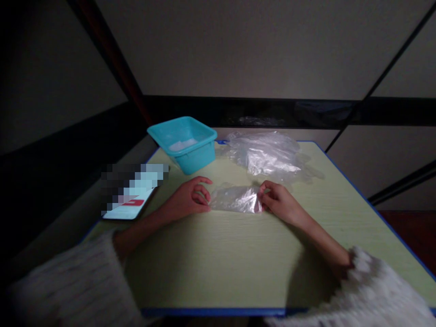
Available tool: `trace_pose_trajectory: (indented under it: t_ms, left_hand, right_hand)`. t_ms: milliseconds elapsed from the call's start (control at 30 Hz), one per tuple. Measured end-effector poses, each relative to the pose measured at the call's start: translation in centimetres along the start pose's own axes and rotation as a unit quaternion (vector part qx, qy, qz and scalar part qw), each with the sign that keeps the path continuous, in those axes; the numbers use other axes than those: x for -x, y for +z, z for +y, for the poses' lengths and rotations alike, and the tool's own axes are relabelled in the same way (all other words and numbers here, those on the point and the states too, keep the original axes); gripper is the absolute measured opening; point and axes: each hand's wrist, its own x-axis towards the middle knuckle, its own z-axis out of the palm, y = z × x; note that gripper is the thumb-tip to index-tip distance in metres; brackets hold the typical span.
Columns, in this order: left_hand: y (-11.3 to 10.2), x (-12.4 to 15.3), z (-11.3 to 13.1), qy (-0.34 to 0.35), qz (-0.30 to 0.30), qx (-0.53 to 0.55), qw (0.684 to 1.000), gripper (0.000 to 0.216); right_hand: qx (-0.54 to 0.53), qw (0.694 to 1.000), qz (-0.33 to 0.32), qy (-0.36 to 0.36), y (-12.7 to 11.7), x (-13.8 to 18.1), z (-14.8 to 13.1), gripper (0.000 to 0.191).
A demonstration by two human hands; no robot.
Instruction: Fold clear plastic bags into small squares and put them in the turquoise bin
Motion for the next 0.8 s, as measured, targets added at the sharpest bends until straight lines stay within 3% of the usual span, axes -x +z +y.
trace_pose_trajectory:
  t_ms: [233, 533, 800]
  left_hand:
    - [0.10, 0.10, 0.38, -0.024, 0.002, 0.001, 1.000, 0.056]
    - [0.06, 0.25, 0.86, -0.031, 0.029, -0.080, 0.996, 0.043]
    - [-0.05, 0.55, 0.82, -0.029, -0.001, -0.086, 0.996, 0.053]
  right_hand:
    - [0.016, 1.000, -0.011, -0.004, -0.10, 0.05, -0.42, 0.017]
    - [0.017, 1.000, -0.011, 0.001, -0.19, -0.07, -0.09, 0.017]
    - [0.044, 0.999, -0.004, 0.007, -0.23, 0.09, -0.06, 0.020]
